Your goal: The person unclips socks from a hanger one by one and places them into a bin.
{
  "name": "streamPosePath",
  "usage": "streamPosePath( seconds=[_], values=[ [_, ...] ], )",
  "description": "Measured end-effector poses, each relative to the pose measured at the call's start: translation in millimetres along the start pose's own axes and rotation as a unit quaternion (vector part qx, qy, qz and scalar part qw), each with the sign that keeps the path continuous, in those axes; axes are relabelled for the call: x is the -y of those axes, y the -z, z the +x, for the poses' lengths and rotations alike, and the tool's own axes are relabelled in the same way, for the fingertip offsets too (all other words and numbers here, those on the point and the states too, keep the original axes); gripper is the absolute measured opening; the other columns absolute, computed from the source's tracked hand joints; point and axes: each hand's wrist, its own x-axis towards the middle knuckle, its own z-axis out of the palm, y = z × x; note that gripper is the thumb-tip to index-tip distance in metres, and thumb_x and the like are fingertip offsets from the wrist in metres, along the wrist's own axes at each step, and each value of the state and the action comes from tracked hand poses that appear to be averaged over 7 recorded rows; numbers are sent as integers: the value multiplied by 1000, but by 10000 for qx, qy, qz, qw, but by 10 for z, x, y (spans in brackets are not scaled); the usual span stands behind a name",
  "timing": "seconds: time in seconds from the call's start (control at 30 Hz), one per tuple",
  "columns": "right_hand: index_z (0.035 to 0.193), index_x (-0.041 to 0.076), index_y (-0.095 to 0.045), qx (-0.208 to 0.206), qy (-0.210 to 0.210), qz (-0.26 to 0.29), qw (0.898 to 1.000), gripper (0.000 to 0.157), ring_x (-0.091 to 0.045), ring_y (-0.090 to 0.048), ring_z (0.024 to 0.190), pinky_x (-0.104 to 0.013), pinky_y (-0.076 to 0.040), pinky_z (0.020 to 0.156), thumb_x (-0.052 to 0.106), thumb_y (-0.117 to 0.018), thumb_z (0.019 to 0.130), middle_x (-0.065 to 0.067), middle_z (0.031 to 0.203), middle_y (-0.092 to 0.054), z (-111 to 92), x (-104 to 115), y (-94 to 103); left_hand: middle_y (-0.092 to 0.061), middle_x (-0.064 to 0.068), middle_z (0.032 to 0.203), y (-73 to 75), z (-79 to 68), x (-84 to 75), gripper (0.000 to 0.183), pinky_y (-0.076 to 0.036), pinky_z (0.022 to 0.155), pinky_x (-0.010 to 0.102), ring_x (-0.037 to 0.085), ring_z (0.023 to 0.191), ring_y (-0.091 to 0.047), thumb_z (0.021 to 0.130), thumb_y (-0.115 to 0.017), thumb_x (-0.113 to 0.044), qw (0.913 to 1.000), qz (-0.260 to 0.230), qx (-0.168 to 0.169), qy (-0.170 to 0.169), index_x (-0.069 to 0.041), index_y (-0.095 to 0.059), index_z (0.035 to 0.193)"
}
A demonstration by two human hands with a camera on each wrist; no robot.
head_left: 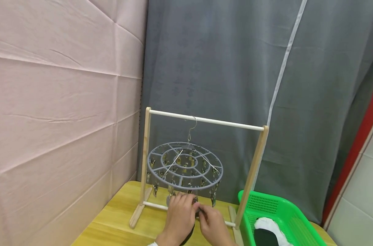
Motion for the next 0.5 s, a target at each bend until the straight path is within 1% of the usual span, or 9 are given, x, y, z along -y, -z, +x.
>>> streamPosePath(
  seconds=[0.07,0.13,0.27,0.3,0.4,0.5],
  values=[
    [104,-7,-69,-23,109,-22,9999,19,-13,-69,73,-18,-55,61,-6,-60,87,-11,90,-73,-2,2,-14,-68,-6,79,1,-1,2,14,-42,64,25,11,75,-60,81,-72,-27,10000,0,-24,-15,-16,-65,87],
    [103,-6,-70,-157,252,-159,9994,19,-12,-70,74,-19,-55,61,-6,-62,86,-11,89,-74,-12,5,-29,-66,-6,78,0,-3,10,14,-42,63,25,10,74,-60,80,-72,-26,9999,26,-128,-77,-16,-63,86],
    [99,-2,-72,-450,317,-338,9979,17,-3,-65,67,-16,-52,57,-6,-65,83,-4,81,-73,-54,0,-16,-60,-7,71,2,3,28,14,-38,60,23,9,68,-56,80,-70,-24,9990,29,-361,-263,-17,-59,81],
    [98,-1,-73,-466,275,-337,9980,17,0,-63,66,-16,-50,56,-5,-66,83,-3,78,-72,-69,-5,5,-58,-8,70,2,7,31,14,-37,59,22,9,66,-54,81,-69,-24,9988,5,-390,-298,-17,-57,79],
    [95,2,-72,-278,-18,-151,9995,15,5,-58,59,-15,-47,52,-4,-65,84,0,72,-70,-105,-20,127,-57,-8,69,3,24,40,15,-35,58,19,8,64,-51,86,-65,-27,9986,-41,-398,-350,-17,-56,79],
    [95,4,-72,43,-517,-42,9986,13,6,-55,56,-17,-45,51,-1,-64,86,2,69,-68,-112,-8,323,-57,-8,70,-2,46,50,17,-35,58,18,7,65,-51,90,-62,-30,9987,-120,-368,-338,-17,-57,80]
  ],
)
